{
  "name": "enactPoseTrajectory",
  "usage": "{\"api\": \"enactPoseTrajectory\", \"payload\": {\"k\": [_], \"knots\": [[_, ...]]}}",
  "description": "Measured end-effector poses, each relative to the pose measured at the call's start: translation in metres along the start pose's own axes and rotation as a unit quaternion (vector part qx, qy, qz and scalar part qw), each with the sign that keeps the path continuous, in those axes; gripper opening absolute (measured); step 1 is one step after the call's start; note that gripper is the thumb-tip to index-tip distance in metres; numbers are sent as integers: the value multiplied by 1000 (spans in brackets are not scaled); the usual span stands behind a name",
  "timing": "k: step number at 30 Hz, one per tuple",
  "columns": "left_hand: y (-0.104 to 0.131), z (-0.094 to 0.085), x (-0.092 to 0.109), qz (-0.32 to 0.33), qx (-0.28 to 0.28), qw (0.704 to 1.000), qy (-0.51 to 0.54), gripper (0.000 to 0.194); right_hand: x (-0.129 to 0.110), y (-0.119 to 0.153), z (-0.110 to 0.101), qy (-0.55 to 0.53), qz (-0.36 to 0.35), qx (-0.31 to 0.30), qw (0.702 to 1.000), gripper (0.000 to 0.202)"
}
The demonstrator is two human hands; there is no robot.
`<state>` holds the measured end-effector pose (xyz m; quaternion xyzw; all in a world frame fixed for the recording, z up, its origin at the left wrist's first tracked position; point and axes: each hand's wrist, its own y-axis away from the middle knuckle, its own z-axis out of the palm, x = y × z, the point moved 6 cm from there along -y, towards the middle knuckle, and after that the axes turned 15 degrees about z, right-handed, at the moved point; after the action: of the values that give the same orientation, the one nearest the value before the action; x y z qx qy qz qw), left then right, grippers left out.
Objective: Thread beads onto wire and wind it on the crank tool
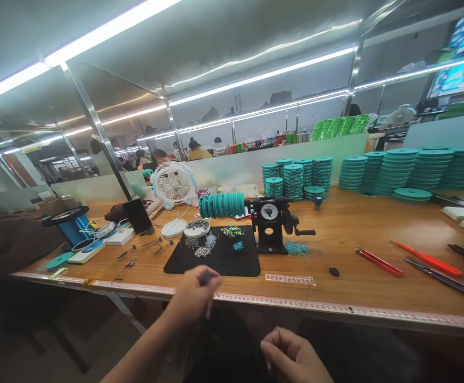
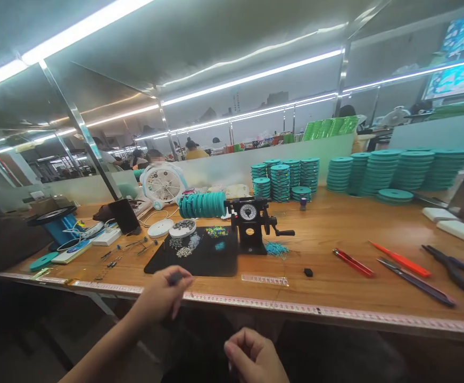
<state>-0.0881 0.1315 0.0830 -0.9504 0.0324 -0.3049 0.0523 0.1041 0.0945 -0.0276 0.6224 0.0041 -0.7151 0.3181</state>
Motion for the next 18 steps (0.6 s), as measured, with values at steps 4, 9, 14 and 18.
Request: {"api": "enactPoseTrajectory", "payload": {"k": [4,9,14,18], "knots": [[51,54,41,89,-70,983,141,14,-19,9,2,-3,-15,37,999,51],[62,69,42,136,-112,980,93,19,-18,12,4,2,-13,43,999,51],[62,75,37,221,-73,970,68,23,-8,3,8,-99,16,-29,994,47],[63,82,35,224,-29,955,193,20,-2,-3,17,-212,30,-145,966,45]]}}
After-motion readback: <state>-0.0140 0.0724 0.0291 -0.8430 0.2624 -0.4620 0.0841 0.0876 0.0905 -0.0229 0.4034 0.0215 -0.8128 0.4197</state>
